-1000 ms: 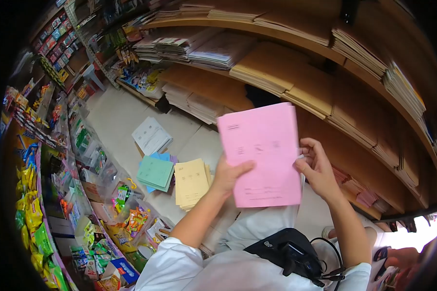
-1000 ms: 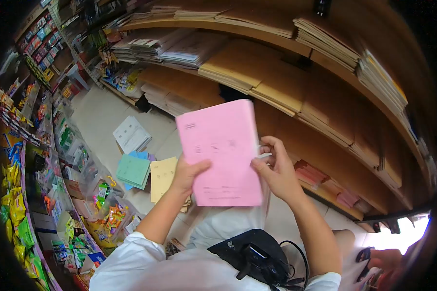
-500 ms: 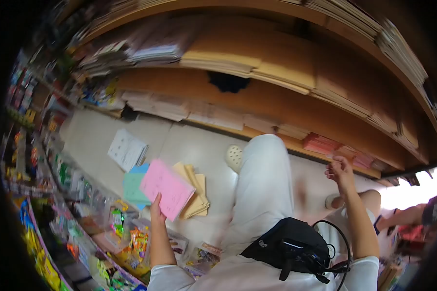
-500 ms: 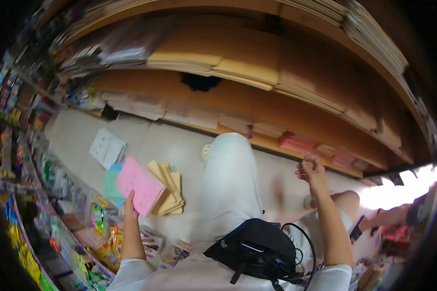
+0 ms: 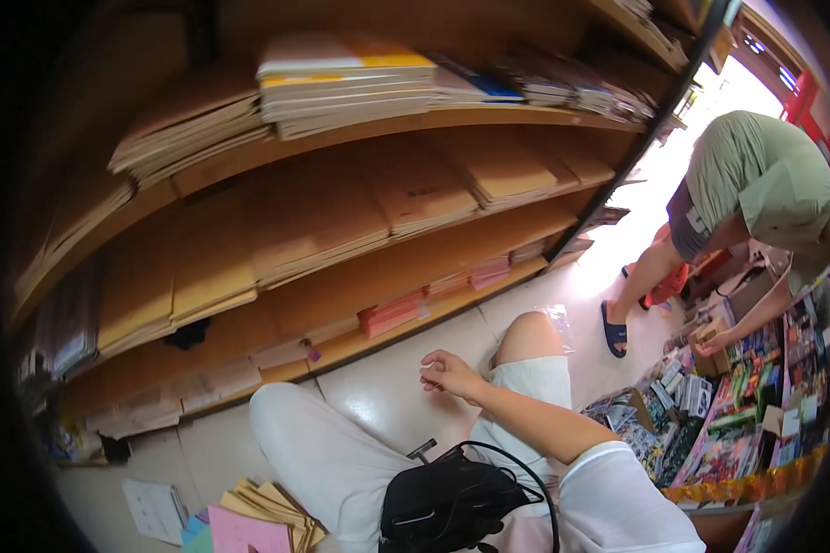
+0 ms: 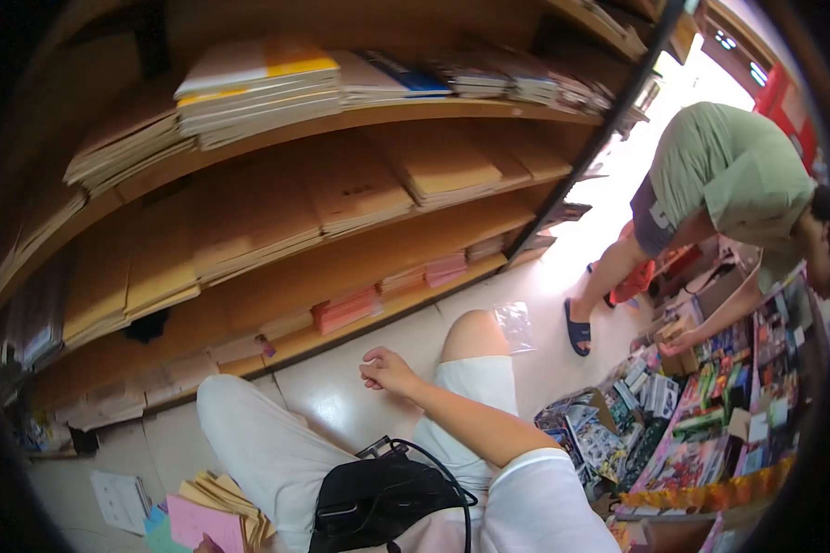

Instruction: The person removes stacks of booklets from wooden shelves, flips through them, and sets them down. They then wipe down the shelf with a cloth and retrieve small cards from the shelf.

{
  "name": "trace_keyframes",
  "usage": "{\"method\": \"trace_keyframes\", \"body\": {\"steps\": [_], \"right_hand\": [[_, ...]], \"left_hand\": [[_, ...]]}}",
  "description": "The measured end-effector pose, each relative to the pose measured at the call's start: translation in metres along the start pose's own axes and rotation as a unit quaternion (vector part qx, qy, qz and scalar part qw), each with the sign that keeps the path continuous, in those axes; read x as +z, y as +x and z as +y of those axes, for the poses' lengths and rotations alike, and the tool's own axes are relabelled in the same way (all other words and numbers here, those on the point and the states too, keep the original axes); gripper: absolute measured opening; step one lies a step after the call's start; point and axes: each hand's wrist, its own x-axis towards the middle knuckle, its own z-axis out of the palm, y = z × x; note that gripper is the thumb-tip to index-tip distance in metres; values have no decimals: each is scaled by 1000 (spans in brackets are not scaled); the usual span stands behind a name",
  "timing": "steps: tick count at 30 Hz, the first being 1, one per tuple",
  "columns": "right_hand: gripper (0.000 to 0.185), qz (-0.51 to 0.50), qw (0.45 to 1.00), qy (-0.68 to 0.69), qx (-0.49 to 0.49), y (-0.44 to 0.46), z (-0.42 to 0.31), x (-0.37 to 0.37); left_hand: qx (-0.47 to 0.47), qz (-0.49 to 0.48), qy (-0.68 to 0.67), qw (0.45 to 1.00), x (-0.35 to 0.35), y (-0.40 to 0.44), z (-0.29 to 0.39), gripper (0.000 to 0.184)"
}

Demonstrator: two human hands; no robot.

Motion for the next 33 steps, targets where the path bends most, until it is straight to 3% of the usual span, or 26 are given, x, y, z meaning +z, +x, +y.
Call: {"method": "trace_keyframes", "body": {"steps": [2, 4, 5, 7, 8, 9, 10, 11, 17, 23, 26, 30, 33], "right_hand": [[27, 11, 1000, 10, 6, 1, 3, -11], [26, 10, 1000, 14, 9, 4, 5, -8], [25, 10, 1000, 15, 7, 3, 4, -11], [23, 5, 1000, 19, 6, 5, 3, -11], [22, 1, 1000, 22, 7, 6, 3, -11], [21, -3, 1000, 22, 8, 8, 2, -9], [20, -13, 1000, 16, 12, 10, 0, -6], [19, -23, 1000, 9, 17, 11, -3, -2], [17, -83, 996, -4, 12, 30, -12, 19], [15, -105, 994, 1, -32, 38, -27, 27], [17, -118, 990, 11, -75, 37, -28, 25], [20, -123, 980, -45, -152, 35, -14, 10], [21, -110, 975, -54, -185, 31, -14, 2]], "left_hand": [[-76, 67, 85, 991, 3, -16, 17, 71], [-76, 162, 170, 969, 4, -26, 27, 86], [32, 285, 220, 932, 11, -6, 23, 76], [211, 516, 334, 760, 15, 25, 15, 56], [146, 401, 264, 865, 24, -16, 61, 81], [185, 392, 246, 867, 35, -27, 82, 77], [293, 400, 252, 831, 43, -21, 87, 71], [341, 310, 147, 875, 50, -34, 113, 69], [473, 201, 116, 850, 118, -138, 249, 51], [566, 82, 92, 815, 161, -233, 315, 34], [649, 57, 193, 734, 166, -261, 318, 30], [624, 71, 336, 701, 144, -297, 300, 27], [549, 98, 356, 749, 123, -281, 279, 32]]}}
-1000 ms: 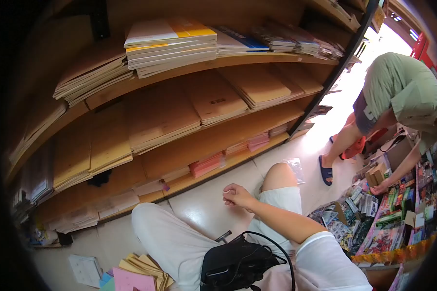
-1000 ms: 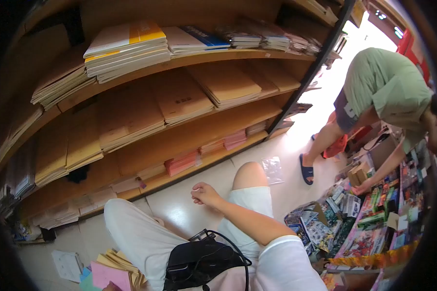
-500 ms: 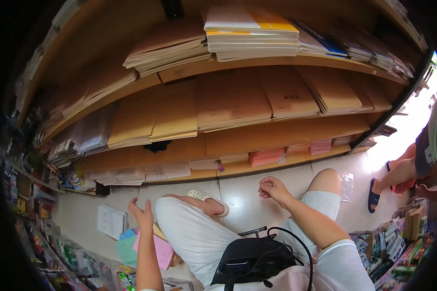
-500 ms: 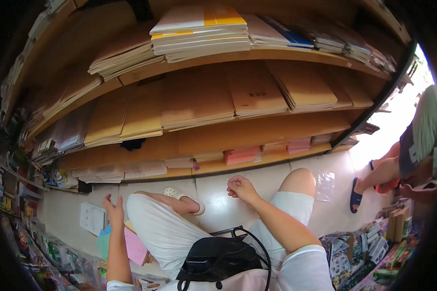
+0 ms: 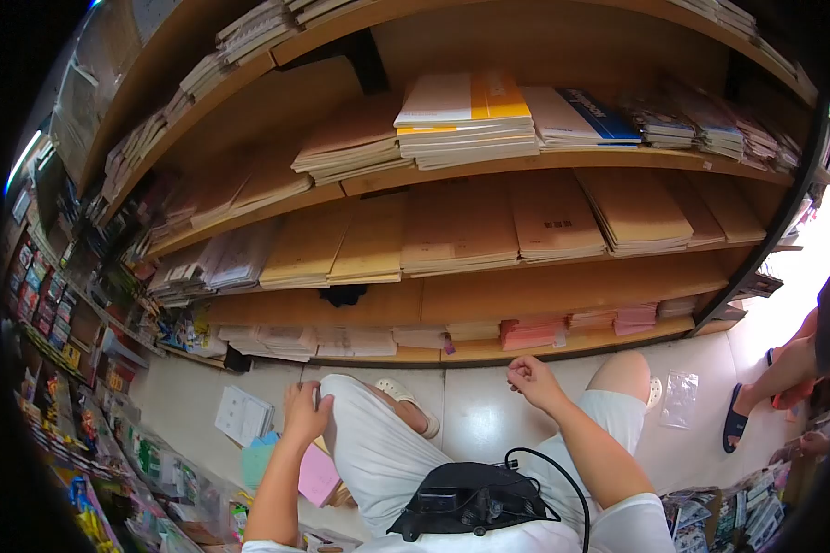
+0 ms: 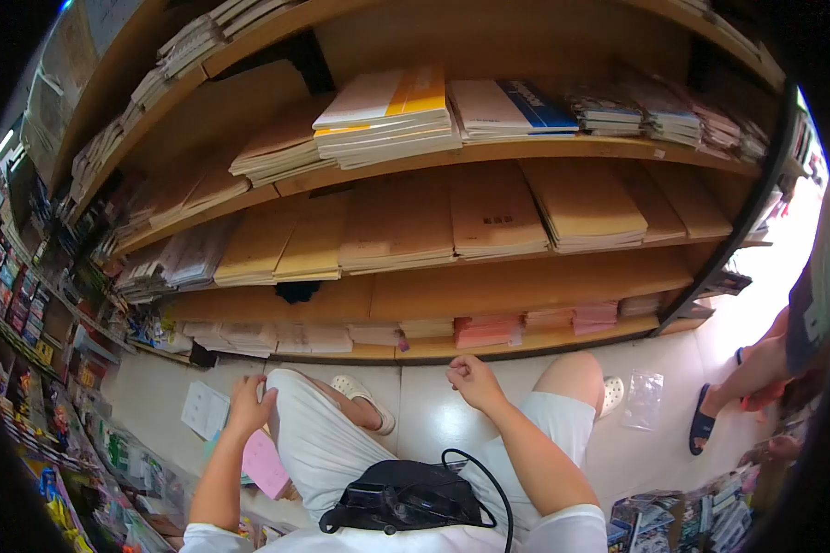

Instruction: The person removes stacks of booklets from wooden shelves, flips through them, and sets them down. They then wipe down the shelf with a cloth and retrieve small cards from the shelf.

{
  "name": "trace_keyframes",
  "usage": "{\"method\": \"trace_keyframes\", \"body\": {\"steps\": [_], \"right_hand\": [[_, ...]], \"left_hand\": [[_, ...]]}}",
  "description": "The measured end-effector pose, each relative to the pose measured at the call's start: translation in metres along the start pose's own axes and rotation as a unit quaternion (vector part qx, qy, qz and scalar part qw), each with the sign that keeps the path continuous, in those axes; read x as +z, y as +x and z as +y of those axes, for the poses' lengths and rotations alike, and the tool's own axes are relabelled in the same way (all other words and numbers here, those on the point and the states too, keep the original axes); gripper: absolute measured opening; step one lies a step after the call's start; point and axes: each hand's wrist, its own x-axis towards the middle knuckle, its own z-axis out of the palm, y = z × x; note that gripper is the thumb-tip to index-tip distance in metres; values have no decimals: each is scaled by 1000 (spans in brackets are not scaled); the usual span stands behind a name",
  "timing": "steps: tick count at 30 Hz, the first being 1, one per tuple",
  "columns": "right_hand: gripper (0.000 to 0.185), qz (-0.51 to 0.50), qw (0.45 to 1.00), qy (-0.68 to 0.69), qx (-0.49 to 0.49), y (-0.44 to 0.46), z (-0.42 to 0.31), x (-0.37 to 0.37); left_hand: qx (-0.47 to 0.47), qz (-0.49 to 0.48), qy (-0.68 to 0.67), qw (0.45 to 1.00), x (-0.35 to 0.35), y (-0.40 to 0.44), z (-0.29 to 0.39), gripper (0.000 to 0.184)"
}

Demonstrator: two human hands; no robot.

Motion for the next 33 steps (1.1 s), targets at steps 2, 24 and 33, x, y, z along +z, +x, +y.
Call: {"method": "trace_keyframes", "body": {"steps": [2, 24, 33], "right_hand": [[21, -2, 1000, 12, -3, 0, -4, 2], [14, -53, 992, -26, 114, 11, 27, 26], [14, -40, 988, -66, 130, 0, 25, 24]], "left_hand": [[-1, 15, 10, 1000, 16, 1, -38, 30], [-94, -151, -405, 897, 31, 29, -99, 8], [-60, -174, -325, 928, 29, 46, -95, 6]]}}
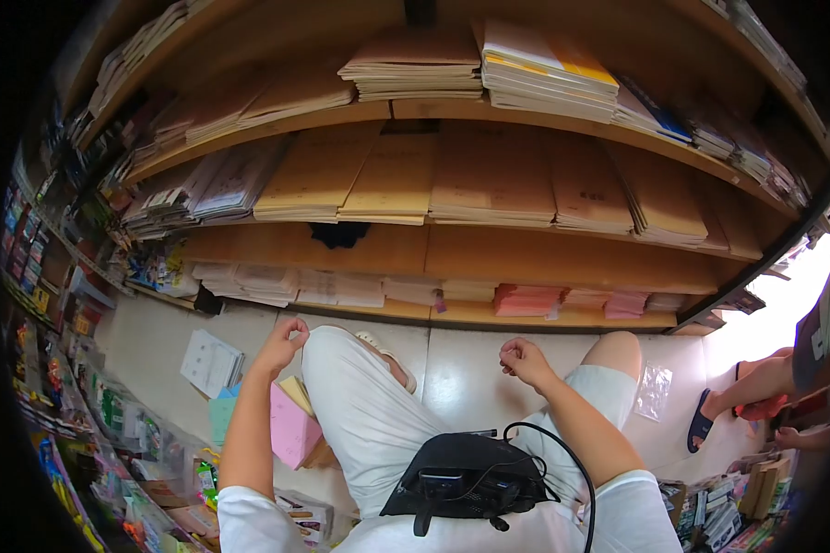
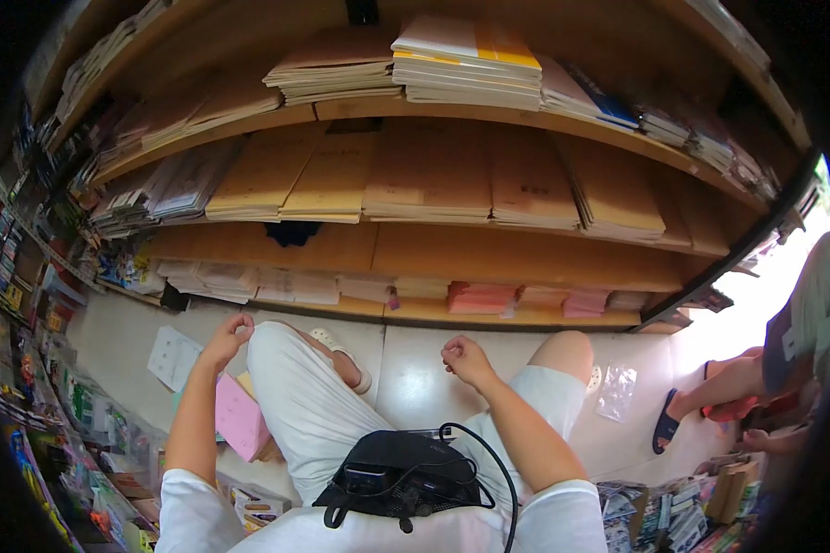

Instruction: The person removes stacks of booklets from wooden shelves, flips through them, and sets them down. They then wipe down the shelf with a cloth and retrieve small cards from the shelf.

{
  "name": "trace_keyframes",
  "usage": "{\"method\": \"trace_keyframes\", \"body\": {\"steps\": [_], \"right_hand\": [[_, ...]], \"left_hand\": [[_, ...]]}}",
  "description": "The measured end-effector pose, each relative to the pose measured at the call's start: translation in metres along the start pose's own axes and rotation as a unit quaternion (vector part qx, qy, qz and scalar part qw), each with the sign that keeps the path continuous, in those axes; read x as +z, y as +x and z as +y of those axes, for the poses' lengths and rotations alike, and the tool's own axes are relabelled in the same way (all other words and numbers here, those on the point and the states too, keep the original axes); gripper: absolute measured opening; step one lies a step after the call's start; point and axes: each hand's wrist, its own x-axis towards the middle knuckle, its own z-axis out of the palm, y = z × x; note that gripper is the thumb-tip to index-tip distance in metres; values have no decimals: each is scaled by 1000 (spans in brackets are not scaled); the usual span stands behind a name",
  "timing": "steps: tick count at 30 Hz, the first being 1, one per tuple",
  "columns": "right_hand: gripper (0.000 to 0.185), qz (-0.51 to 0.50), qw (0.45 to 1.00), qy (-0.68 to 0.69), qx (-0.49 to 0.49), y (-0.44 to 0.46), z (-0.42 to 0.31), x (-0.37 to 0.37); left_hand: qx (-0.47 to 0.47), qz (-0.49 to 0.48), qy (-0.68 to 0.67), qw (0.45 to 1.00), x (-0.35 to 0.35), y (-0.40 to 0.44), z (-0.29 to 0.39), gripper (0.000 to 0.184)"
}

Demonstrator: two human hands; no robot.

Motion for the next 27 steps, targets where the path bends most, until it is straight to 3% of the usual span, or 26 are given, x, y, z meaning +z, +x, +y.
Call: {"method": "trace_keyframes", "body": {"steps": [4, 7, 9, 11, 13, 15, 18, 21, 25, 27], "right_hand": [[14, 15, 1000, -5, -1, -6, -3, -5], [14, 23, 1000, -2, -7, -8, 3, -7], [14, 24, 1000, -3, -4, -9, 6, -9], [14, 23, 1000, -3, 4, -10, 6, -9], [14, 23, 1000, -12, 8, -8, 9, -10], [14, 27, 999, -16, 8, -8, 10, -10], [14, 43, 999, -18, 8, -10, 1, -15], [15, 64, 998, -12, 10, -11, -1, -24], [13, 102, 994, -17, 29, -24, -7, -28], [12, 117, 992, -35, 44, -31, -11, -24]], "left_hand": [[49, 37, 49, 997, 5, -14, 16, 9], [207, 109, 150, 961, 25, -49, 25, 12], [192, 105, 246, 944, 51, -95, 44, 16], [168, -65, 311, 933, 70, -142, 56, 16], [243, -109, 312, 912, 79, -171, 66, 18], [234, -42, 267, 934, 67, -165, 62, 19], [212, 77, 184, 957, 39, -127, 72, 18], [224, 157, 106, 956, 15, -44, 40, 19], [198, 174, 122, 957, 19, 73, -13, 18], [173, 170, 167, 956, 26, 118, -20, 27]]}}
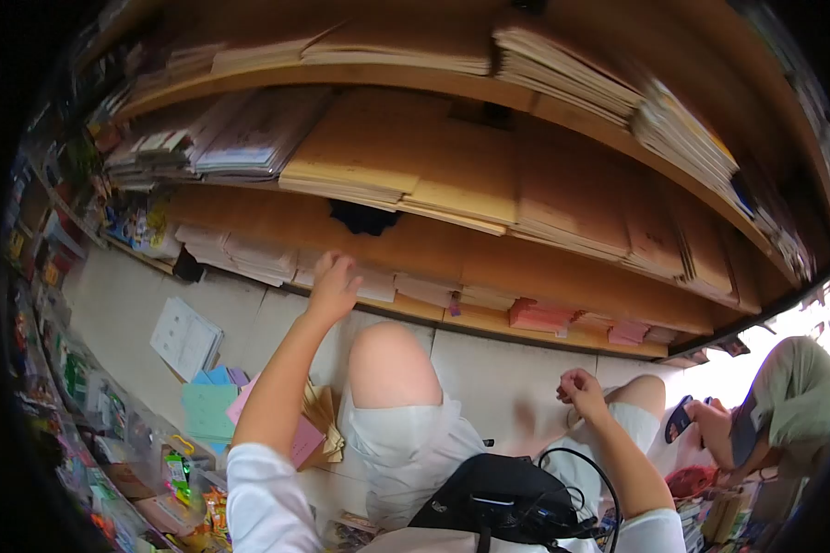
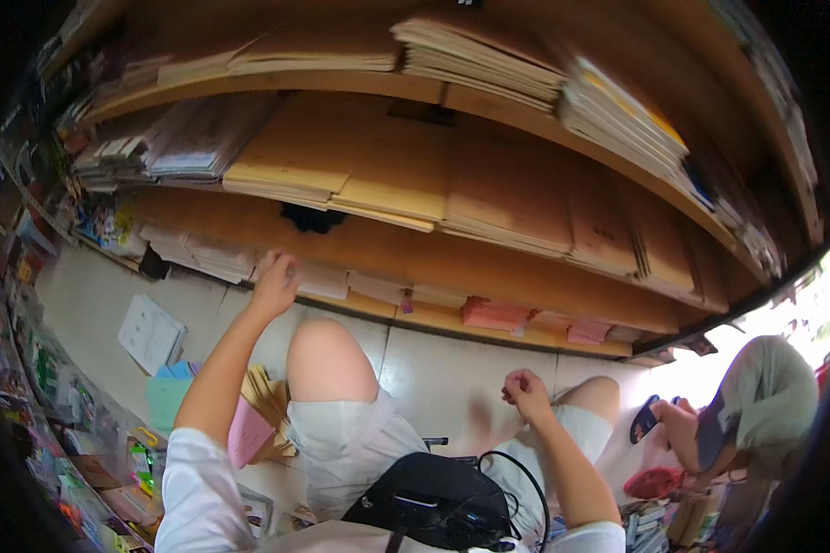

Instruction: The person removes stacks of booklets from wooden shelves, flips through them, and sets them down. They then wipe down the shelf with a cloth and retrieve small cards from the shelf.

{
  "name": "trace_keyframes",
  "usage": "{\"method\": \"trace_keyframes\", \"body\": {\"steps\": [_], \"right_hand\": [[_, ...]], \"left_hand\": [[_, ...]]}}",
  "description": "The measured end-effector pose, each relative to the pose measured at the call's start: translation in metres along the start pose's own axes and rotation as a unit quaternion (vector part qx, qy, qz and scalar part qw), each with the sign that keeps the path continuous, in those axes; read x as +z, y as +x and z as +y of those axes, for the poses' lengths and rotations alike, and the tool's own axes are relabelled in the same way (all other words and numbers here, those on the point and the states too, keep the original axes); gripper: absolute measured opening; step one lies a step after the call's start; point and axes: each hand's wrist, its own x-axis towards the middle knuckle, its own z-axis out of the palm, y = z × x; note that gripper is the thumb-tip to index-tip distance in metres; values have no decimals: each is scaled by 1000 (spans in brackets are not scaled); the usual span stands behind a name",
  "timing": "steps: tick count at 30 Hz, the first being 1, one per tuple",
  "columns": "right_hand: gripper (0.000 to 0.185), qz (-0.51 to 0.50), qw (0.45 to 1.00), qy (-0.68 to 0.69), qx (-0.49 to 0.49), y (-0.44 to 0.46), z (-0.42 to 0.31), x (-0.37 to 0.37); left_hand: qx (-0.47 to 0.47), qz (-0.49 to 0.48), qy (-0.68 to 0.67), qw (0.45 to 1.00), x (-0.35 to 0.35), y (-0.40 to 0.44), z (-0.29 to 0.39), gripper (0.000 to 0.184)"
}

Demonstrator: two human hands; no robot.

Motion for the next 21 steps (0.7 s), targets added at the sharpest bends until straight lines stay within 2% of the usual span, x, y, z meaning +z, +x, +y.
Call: {"method": "trace_keyframes", "body": {"steps": [2, 4, 7, 10, 13, 14, 17, 19, 20, 21], "right_hand": [[11, 4, 1000, -9, 10, -5, 6, -1], [9, -2, 1000, -14, 22, -11, 4, 1], [8, -12, 999, -23, 28, -18, -6, 7], [8, -4, 995, -96, 29, -28, -27, 15], [8, -32, 997, -63, 4, -14, -37, 21], [6, -34, 994, -100, 11, -5, -46, 25], [9, -87, 985, -145, -46, 34, -75, 45], [14, -86, 978, -176, -75, 58, -89, 66], [17, -86, 959, -236, -130, 71, -98, 77], [21, -71, 941, -271, -187, 79, -112, 92]], "left_hand": [[-49, 28, 72, 996, 37, 34, -16, 41], [-93, -16, 50, 994, 47, 69, -14, 56], [-59, 50, 155, 985, 83, 111, -34, 66], [-22, 37, 140, 989, 112, 135, -58, 72], [0, 1, 85, 996, 122, 138, -63, 71], [13, -2, 121, 993, 119, 131, -56, 63], [-52, -267, -13, 962, 91, 117, -5, 56], [46, -248, -1, 968, 102, 98, 23, 54], [97, -232, 3, 968, 105, 94, 33, 53], [96, -246, -29, 964, 103, 93, 40, 54]]}}
